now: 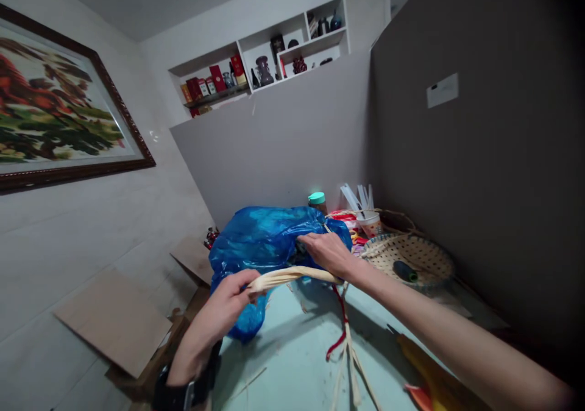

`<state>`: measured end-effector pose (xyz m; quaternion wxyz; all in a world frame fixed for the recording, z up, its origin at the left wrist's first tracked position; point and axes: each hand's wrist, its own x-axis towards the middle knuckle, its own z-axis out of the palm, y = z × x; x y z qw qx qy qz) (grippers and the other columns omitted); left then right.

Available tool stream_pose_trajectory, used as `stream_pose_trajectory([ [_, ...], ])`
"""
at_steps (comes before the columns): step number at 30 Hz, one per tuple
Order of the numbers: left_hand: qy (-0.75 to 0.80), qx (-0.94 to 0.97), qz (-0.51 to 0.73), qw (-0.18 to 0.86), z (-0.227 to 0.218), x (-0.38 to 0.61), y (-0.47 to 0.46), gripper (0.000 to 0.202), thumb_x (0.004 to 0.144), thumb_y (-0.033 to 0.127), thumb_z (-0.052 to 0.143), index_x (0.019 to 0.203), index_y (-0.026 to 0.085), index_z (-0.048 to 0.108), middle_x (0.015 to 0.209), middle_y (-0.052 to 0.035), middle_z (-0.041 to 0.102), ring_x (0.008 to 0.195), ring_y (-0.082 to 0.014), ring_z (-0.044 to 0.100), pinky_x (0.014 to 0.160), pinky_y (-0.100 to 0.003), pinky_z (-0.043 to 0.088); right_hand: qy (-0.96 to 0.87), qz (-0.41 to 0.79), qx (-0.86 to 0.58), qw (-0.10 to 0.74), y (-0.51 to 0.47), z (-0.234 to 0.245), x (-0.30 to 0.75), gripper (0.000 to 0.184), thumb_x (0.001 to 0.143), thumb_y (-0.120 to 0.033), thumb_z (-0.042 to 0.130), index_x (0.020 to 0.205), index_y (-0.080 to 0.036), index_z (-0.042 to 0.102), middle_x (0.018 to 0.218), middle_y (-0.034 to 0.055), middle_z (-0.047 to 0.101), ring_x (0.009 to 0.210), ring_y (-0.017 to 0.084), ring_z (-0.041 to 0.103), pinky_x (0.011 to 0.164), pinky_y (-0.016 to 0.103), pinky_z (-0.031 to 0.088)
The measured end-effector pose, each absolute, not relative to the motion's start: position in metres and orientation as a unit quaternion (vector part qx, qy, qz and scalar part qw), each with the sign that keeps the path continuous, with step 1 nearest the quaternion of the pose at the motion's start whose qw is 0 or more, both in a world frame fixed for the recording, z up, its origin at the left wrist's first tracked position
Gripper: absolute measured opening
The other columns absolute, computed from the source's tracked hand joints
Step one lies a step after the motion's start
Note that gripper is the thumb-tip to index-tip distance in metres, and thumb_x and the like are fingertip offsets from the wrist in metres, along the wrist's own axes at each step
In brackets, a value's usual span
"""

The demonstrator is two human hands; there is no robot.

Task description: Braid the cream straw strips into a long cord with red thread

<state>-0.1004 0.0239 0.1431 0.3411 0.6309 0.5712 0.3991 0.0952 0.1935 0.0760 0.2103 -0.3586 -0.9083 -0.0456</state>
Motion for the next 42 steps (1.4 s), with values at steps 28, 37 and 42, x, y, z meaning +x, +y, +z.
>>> stream_pose_trajectory([
  [28, 0.389, 0.547, 0.374, 0.64, 0.057, 0.004, 0.042, 0.029, 0.069, 0.033, 0.073, 0.081, 0.008, 0.068, 0.081, -0.0148, 0.068, 0.067, -0.022, 0.065, 0.059, -0.029, 0.047, -0.613, 0.564, -0.239, 0.499, 0.083, 0.069, 0.165, 0.033, 0.075, -0.032, 0.069, 0.099, -0.015, 0.056, 0.085, 0.0027, 0.063, 0.074, 0.013, 0.059, 0.064, 0.024, 0.045],
  [37, 0.433, 0.615, 0.449, 0.482, 0.069, 0.022, 0.082, 0.047, 0.062, 0.023, 0.079, 0.104, 0.015, 0.061, 0.096, -0.0078, 0.066, 0.086, -0.0196, 0.061, 0.076, -0.029, 0.048, -0.653, 0.464, -0.355, 0.483, 0.097, 0.034, 0.186, 0.021, 0.077, -0.033, 0.062, 0.087, -0.016, 0.055, 0.076, 0.0002, 0.058, 0.067, 0.014, 0.053, 0.06, 0.024, 0.04],
  [42, 0.423, 0.581, 0.507, 0.476, 0.065, 0.047, 0.098, 0.027, 0.065, 0.027, 0.077, 0.081, 0.013, 0.059, 0.076, -0.0023, 0.064, 0.071, -0.0145, 0.058, 0.066, -0.025, 0.046, -0.722, 0.35, -0.393, 0.449, 0.087, 0.031, 0.185, 0.016, 0.08, -0.028, 0.061, 0.093, -0.018, 0.059, 0.084, 0.0012, 0.062, 0.075, 0.017, 0.055, 0.065, 0.026, 0.04],
])
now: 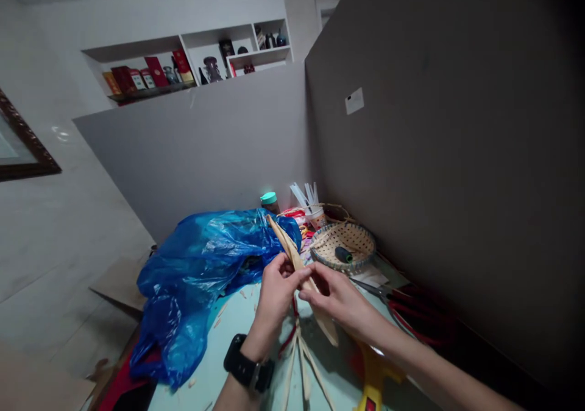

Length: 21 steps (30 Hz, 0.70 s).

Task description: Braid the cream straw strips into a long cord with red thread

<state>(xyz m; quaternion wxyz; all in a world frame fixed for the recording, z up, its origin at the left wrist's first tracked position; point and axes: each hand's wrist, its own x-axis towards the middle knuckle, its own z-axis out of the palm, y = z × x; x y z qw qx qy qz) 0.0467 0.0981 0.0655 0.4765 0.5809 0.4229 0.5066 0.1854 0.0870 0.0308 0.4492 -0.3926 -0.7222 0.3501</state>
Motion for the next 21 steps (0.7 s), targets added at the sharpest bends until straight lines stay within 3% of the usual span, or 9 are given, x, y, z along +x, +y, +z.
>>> stream_pose_trajectory([
  [5, 0.411, 0.543, 0.496, 0.539, 0.061, 0.046, 0.099, 0.036, 0.065, 0.026, 0.077, 0.093, 0.011, 0.061, 0.087, -0.0064, 0.066, 0.077, -0.0159, 0.06, 0.069, -0.027, 0.049, -0.702, 0.38, -0.386, 0.462, 0.082, 0.039, 0.197, 0.023, 0.09, -0.038, 0.049, 0.095, -0.019, 0.061, 0.084, 0.0012, 0.063, 0.075, 0.016, 0.056, 0.066, 0.025, 0.04],
  [9, 0.412, 0.521, 0.478, 0.575, 0.062, 0.043, 0.098, 0.044, 0.064, 0.027, 0.077, 0.101, 0.009, 0.062, 0.089, -0.0088, 0.066, 0.075, -0.0164, 0.061, 0.069, -0.029, 0.05, -0.68, 0.376, -0.414, 0.474, 0.085, 0.041, 0.202, 0.02, 0.089, -0.034, 0.05, 0.087, -0.017, 0.061, 0.079, 0.0009, 0.062, 0.072, 0.015, 0.054, 0.065, 0.025, 0.039],
  [14, 0.405, 0.521, 0.462, 0.592, 0.062, 0.041, 0.097, 0.037, 0.066, 0.025, 0.076, 0.097, 0.009, 0.064, 0.083, -0.0061, 0.064, 0.065, -0.0097, 0.056, 0.057, -0.02, 0.043, -0.671, 0.351, -0.439, 0.484, 0.08, 0.042, 0.202, 0.013, 0.087, -0.027, 0.05, 0.084, -0.017, 0.058, 0.078, -0.0003, 0.06, 0.072, 0.014, 0.053, 0.064, 0.025, 0.038],
  [18, 0.4, 0.533, 0.451, 0.594, 0.058, 0.041, 0.096, 0.029, 0.07, 0.027, 0.073, 0.091, 0.008, 0.065, 0.068, -0.0002, 0.056, 0.049, -0.0035, 0.042, 0.046, -0.017, 0.032, -0.681, 0.283, -0.459, 0.496, 0.073, 0.046, 0.199, 0.01, 0.088, -0.023, 0.048, 0.081, -0.018, 0.054, 0.075, -0.0018, 0.057, 0.069, 0.013, 0.051, 0.065, 0.025, 0.037],
  [21, 0.401, 0.536, 0.464, 0.58, 0.055, 0.043, 0.097, 0.028, 0.072, 0.027, 0.072, 0.091, 0.009, 0.064, 0.064, 0.0018, 0.053, 0.047, -0.0023, 0.037, 0.044, -0.016, 0.028, -0.688, 0.25, -0.476, 0.487, 0.072, 0.048, 0.198, 0.011, 0.088, -0.023, 0.047, 0.08, -0.018, 0.052, 0.074, -0.0013, 0.057, 0.067, 0.013, 0.051, 0.064, 0.025, 0.036],
])
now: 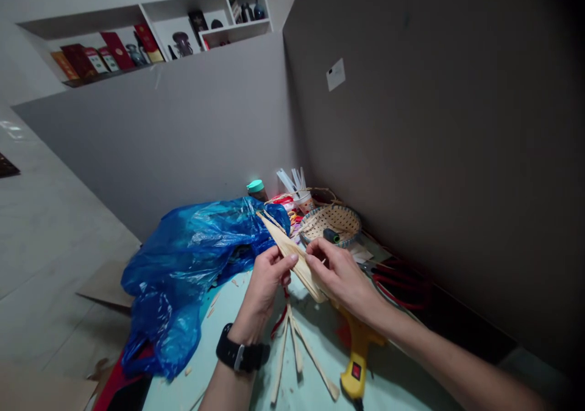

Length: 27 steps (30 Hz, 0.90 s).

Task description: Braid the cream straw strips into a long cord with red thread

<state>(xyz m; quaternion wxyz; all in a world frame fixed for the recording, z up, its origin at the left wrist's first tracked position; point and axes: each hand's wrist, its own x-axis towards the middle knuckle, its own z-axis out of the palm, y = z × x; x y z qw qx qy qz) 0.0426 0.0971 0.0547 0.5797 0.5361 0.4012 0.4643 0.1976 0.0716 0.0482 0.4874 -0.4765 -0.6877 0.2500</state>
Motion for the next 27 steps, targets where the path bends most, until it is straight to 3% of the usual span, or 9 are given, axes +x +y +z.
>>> stream_pose_trajectory([
  [5, 0.402, 0.541, 0.485, 0.557, 0.056, 0.043, 0.099, 0.03, 0.072, 0.025, 0.071, 0.096, 0.011, 0.062, 0.069, -0.0005, 0.059, 0.055, -0.0051, 0.048, 0.052, -0.016, 0.038, -0.696, 0.206, -0.492, 0.481, 0.074, 0.046, 0.199, 0.01, 0.088, -0.022, 0.046, 0.081, -0.018, 0.052, 0.075, 0.0003, 0.057, 0.069, 0.015, 0.052, 0.064, 0.027, 0.036],
  [9, 0.402, 0.556, 0.474, 0.551, 0.06, 0.043, 0.097, 0.035, 0.071, 0.029, 0.072, 0.1, 0.011, 0.061, 0.077, -0.0055, 0.066, 0.065, -0.0119, 0.06, 0.064, -0.023, 0.049, -0.7, 0.19, -0.499, 0.475, 0.076, 0.042, 0.199, 0.01, 0.089, -0.021, 0.044, 0.081, -0.018, 0.051, 0.076, 0.0011, 0.056, 0.07, 0.016, 0.052, 0.064, 0.028, 0.036],
  [14, 0.426, 0.574, 0.469, 0.519, 0.063, 0.046, 0.094, 0.03, 0.069, 0.036, 0.072, 0.081, 0.014, 0.058, 0.058, -0.0009, 0.062, 0.048, -0.0131, 0.056, 0.047, -0.024, 0.047, -0.703, 0.15, -0.479, 0.504, 0.07, 0.046, 0.197, 0.008, 0.088, -0.02, 0.047, 0.093, -0.017, 0.053, 0.097, 0.0064, 0.057, 0.094, 0.02, 0.052, 0.082, 0.032, 0.039],
  [17, 0.434, 0.59, 0.478, 0.485, 0.065, 0.048, 0.092, 0.025, 0.069, 0.034, 0.072, 0.071, 0.015, 0.056, 0.052, 0.0032, 0.056, 0.044, -0.0099, 0.052, 0.044, -0.019, 0.041, -0.726, 0.205, -0.437, 0.49, 0.065, 0.049, 0.193, 0.017, 0.086, -0.03, 0.057, 0.1, -0.019, 0.053, 0.098, 0.0047, 0.059, 0.089, 0.019, 0.054, 0.077, 0.03, 0.041],
  [20, 0.434, 0.607, 0.483, 0.459, 0.068, 0.051, 0.09, 0.023, 0.075, 0.034, 0.066, 0.066, 0.014, 0.06, 0.057, 0.0017, 0.057, 0.051, -0.0095, 0.052, 0.049, -0.018, 0.041, -0.729, 0.273, -0.406, 0.479, 0.064, 0.047, 0.19, 0.021, 0.085, -0.029, 0.059, 0.103, -0.02, 0.054, 0.095, 0.0028, 0.062, 0.082, 0.017, 0.057, 0.072, 0.028, 0.043],
  [23, 0.433, 0.62, 0.475, 0.45, 0.069, 0.054, 0.087, 0.023, 0.078, 0.037, 0.062, 0.074, 0.015, 0.067, 0.067, -0.0018, 0.063, 0.058, -0.0137, 0.056, 0.053, -0.023, 0.044, -0.685, 0.347, -0.381, 0.515, 0.071, 0.041, 0.191, 0.017, 0.089, -0.027, 0.05, 0.104, -0.019, 0.055, 0.096, 0.0041, 0.064, 0.082, 0.017, 0.061, 0.075, 0.029, 0.046],
  [27, 0.456, 0.662, 0.483, 0.348, 0.067, 0.057, 0.085, 0.014, 0.078, 0.032, 0.063, 0.08, 0.019, 0.069, 0.076, -0.0029, 0.067, 0.067, -0.0162, 0.059, 0.06, -0.024, 0.043, -0.611, 0.438, -0.355, 0.555, 0.079, 0.036, 0.194, 0.017, 0.083, -0.027, 0.056, 0.097, -0.018, 0.056, 0.094, 0.0047, 0.066, 0.081, 0.017, 0.063, 0.073, 0.028, 0.048],
])
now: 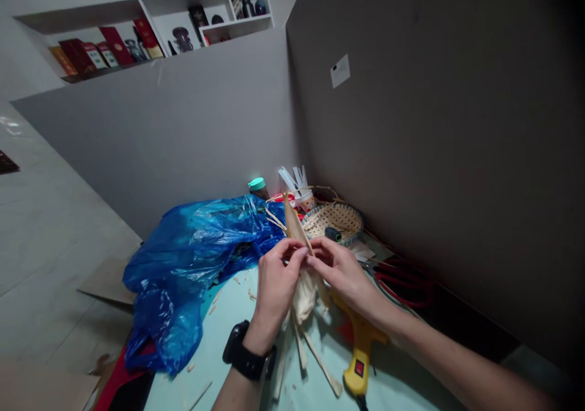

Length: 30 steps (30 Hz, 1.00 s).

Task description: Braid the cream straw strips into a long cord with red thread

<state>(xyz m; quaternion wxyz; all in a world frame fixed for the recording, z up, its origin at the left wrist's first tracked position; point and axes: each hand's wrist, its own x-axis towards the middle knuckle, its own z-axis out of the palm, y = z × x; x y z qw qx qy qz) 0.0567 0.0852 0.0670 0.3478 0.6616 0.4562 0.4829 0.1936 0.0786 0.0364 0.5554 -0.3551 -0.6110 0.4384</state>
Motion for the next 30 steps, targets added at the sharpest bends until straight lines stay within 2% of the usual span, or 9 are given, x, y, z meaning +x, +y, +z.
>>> stream_pose_trajectory([
  [2, 0.471, 0.675, 0.487, 0.293, 0.065, 0.056, 0.087, 0.011, 0.076, 0.03, 0.066, 0.081, 0.021, 0.067, 0.076, -0.0023, 0.065, 0.069, -0.0161, 0.058, 0.064, -0.024, 0.042, -0.585, 0.467, -0.355, 0.56, 0.079, 0.038, 0.194, 0.016, 0.08, -0.025, 0.057, 0.094, -0.017, 0.056, 0.087, 0.0037, 0.067, 0.078, 0.017, 0.063, 0.07, 0.027, 0.047],
  [4, 0.492, 0.661, 0.498, 0.268, 0.062, 0.053, 0.091, 0.016, 0.07, 0.027, 0.072, 0.082, 0.021, 0.066, 0.076, -0.0014, 0.063, 0.069, -0.0152, 0.055, 0.064, -0.024, 0.041, -0.555, 0.496, -0.36, 0.562, 0.079, 0.041, 0.195, 0.017, 0.077, -0.024, 0.057, 0.092, -0.016, 0.055, 0.081, 0.0023, 0.066, 0.073, 0.016, 0.062, 0.066, 0.026, 0.046],
  [7, 0.489, 0.614, 0.51, 0.352, 0.06, 0.047, 0.097, 0.033, 0.06, 0.024, 0.079, 0.087, 0.019, 0.062, 0.078, -0.0003, 0.06, 0.068, -0.0135, 0.053, 0.064, -0.023, 0.04, -0.52, 0.532, -0.363, 0.561, 0.078, 0.044, 0.195, 0.018, 0.072, -0.021, 0.057, 0.09, -0.016, 0.055, 0.077, 0.0009, 0.066, 0.069, 0.015, 0.06, 0.061, 0.024, 0.043],
  [9, 0.462, 0.589, 0.495, 0.442, 0.059, 0.044, 0.1, 0.037, 0.06, 0.025, 0.078, 0.09, 0.018, 0.058, 0.071, 0.0017, 0.059, 0.064, -0.0124, 0.053, 0.061, -0.023, 0.041, -0.514, 0.54, -0.362, 0.559, 0.078, 0.044, 0.196, 0.019, 0.07, -0.019, 0.056, 0.089, -0.016, 0.056, 0.076, 0.0007, 0.065, 0.068, 0.014, 0.059, 0.061, 0.024, 0.043],
  [11, 0.445, 0.578, 0.478, 0.489, 0.059, 0.041, 0.101, 0.036, 0.062, 0.028, 0.077, 0.09, 0.017, 0.056, 0.062, 0.0039, 0.057, 0.058, -0.0112, 0.052, 0.057, -0.022, 0.04, -0.514, 0.535, -0.364, 0.564, 0.079, 0.043, 0.196, 0.019, 0.069, -0.019, 0.055, 0.088, -0.016, 0.056, 0.077, 0.0009, 0.066, 0.068, 0.014, 0.059, 0.062, 0.024, 0.043],
  [16, 0.447, 0.568, 0.467, 0.509, 0.058, 0.032, 0.103, 0.035, 0.062, 0.03, 0.078, 0.086, 0.015, 0.057, 0.062, 0.0023, 0.06, 0.056, -0.0107, 0.055, 0.058, -0.023, 0.043, -0.513, 0.505, -0.385, 0.578, 0.083, 0.04, 0.198, 0.02, 0.068, -0.019, 0.054, 0.087, -0.017, 0.056, 0.079, 0.0017, 0.066, 0.071, 0.015, 0.06, 0.066, 0.026, 0.045],
  [23, 0.45, 0.575, 0.449, 0.515, 0.055, 0.027, 0.107, 0.033, 0.063, 0.034, 0.075, 0.083, 0.015, 0.058, 0.06, 0.0004, 0.061, 0.052, -0.0142, 0.057, 0.054, -0.027, 0.046, -0.486, 0.523, -0.405, 0.571, 0.085, 0.035, 0.198, 0.02, 0.069, -0.025, 0.056, 0.088, -0.018, 0.055, 0.075, 0.001, 0.062, 0.067, 0.015, 0.058, 0.06, 0.026, 0.043],
  [30, 0.424, 0.59, 0.45, 0.519, 0.056, 0.03, 0.105, 0.027, 0.072, 0.035, 0.069, 0.087, 0.015, 0.058, 0.063, 0.0014, 0.058, 0.058, -0.0118, 0.055, 0.058, -0.023, 0.043, -0.445, 0.564, -0.381, 0.582, 0.081, 0.041, 0.197, 0.021, 0.073, -0.029, 0.062, 0.09, -0.019, 0.055, 0.076, 0.0004, 0.062, 0.066, 0.015, 0.057, 0.06, 0.025, 0.044],
])
